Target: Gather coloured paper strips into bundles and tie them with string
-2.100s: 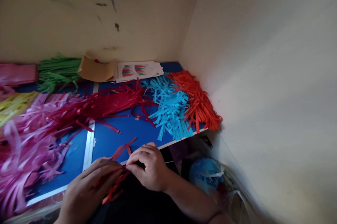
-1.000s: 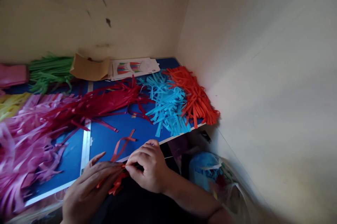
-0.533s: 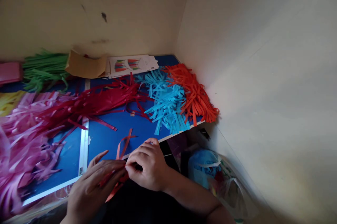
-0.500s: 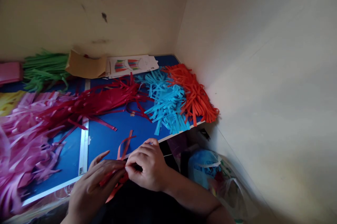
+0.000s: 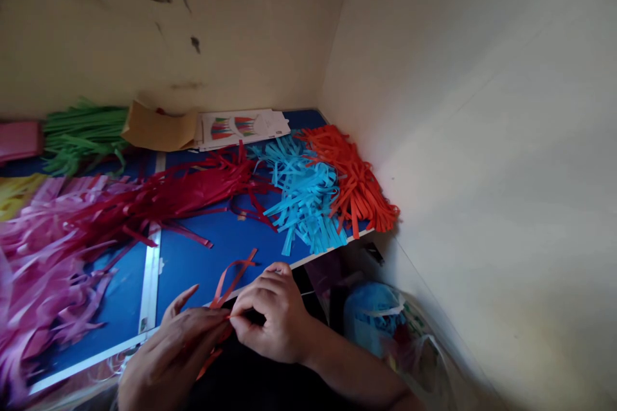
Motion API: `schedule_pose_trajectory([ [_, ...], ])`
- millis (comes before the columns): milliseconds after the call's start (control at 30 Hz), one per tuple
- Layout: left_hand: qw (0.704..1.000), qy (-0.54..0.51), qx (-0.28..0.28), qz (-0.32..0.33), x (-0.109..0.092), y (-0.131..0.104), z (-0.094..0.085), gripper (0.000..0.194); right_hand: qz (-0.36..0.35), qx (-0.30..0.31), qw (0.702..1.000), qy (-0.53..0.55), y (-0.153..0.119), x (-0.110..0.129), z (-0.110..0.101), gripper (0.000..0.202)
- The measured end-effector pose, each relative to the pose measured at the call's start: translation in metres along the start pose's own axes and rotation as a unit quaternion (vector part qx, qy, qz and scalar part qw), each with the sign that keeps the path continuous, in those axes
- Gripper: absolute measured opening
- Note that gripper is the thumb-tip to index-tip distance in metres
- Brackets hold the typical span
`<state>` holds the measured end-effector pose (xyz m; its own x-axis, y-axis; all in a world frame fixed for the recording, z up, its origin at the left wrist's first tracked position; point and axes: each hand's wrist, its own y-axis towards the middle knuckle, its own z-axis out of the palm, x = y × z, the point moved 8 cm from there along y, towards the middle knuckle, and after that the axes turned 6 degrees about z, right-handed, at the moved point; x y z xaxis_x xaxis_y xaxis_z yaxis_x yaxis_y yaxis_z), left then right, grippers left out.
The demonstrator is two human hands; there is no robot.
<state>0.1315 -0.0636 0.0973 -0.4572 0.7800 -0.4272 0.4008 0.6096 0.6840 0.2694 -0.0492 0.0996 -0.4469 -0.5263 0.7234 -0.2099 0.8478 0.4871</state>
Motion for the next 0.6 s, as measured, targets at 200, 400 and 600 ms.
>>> schedule_pose_trajectory([
  [200, 0.999, -0.029, 0.012, -0.022, 0.002, 0.0, 0.003, 0.008, 0.018, 0.01, 0.999, 0.035, 0.0, -0.003, 0.001, 0.01],
  [400, 0.998, -0.031, 0.021, -0.046, 0.01, -0.01, 0.017, 0.009, 0.011, 0.019, 1.0, 0.01, -0.005, -0.006, 0.001, 0.011],
  [600, 0.967, -0.087, 0.098, -0.218, 0.046, -0.047, 0.016, 0.021, 0.251, 0.12, 0.959, -0.046, -0.059, -0.119, -0.011, 0.005],
])
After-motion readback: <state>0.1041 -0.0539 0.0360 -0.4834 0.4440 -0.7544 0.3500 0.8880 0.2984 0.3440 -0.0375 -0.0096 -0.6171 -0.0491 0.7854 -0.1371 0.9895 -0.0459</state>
